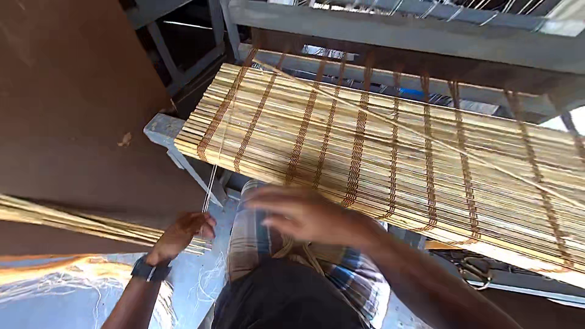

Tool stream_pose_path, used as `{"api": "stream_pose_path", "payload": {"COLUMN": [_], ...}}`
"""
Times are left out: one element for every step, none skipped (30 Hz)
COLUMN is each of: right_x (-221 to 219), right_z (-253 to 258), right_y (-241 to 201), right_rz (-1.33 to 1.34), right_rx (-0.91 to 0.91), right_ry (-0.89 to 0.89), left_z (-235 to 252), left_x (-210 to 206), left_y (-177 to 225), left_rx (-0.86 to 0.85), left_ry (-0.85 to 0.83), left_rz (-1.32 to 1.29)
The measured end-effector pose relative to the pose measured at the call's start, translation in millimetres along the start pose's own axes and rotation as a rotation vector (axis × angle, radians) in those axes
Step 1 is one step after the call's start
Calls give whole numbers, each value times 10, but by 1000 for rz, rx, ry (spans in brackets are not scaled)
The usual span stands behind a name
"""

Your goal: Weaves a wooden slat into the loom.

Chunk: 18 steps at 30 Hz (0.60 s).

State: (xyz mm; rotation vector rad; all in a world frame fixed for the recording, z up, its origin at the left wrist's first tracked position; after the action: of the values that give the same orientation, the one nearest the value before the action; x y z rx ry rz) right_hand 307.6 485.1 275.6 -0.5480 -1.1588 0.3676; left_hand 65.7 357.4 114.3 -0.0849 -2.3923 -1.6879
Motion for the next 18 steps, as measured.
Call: {"api": "stream_pose_path", "payload": {"right_x": [365,729,1074,1389,1667,1904,2105,2269,2399,2498,2571,2615,2633,2631,2613,2580,2543,2504], "right_z": [-207,-451,-717,-997,-1278,-1547,-1793,-2008,-2196,-2354,-2478,-2572,-2636,-2680,-2705,-2710,-2710,-2694], "right_y": [251,488,694,874,1034,1175,1314,1450,1582,1709,1825,1932,2020,2095,2160,2197,2217,2206], "right_rz": [-42,-100,-173,-249,-318,-379,-439,-499,-550,-589,-611,-624,-626,-618,-600,-582,-578,-580], "right_rx": [-66,-141,-226,-318,-416,-514,-598,-669,-735,-795,-849,-898,-935,-953,-951,-933,-896,-848], "right_ry": [93,180,252,315,369,409,432,439,430,407,381,354,333,322,319,319,326,335], "left_z": [-27,-53,-77,-96,-101,-100,-104,-101,-80,-39,20,93,178,267,359,453,556,668], "left_x": [36,66,97,137,194,265,346,435,516,580,612,600,540,429,278,111,-67,-253], "left_y": [-127,-249,-354,-442,-502,-526,-490,-373,-155,125,438,768,1088,1404,1698,1939,2125,2266], "left_rx": [34,73,121,180,248,311,381,422,422,388,318,212,96,-14,-111,-195,-271,-333], "left_ry": [3,3,-3,-16,-42,-77,-93,-71,-12,59,130,181,204,204,187,149,89,19], "left_rz": [29,69,133,234,376,531,678,801,890,946,970,973,969,952,923,890,851,818]}}
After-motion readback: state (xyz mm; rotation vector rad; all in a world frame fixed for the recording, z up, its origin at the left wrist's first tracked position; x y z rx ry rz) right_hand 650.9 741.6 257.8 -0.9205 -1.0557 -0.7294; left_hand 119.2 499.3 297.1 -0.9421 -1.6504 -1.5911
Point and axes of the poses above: each hand's wrist, its own z-axis towards the middle knuckle, its own x-axis out of the back of the hand, y = z × x, the point moved 7 cm from there along z, towards the middle knuckle
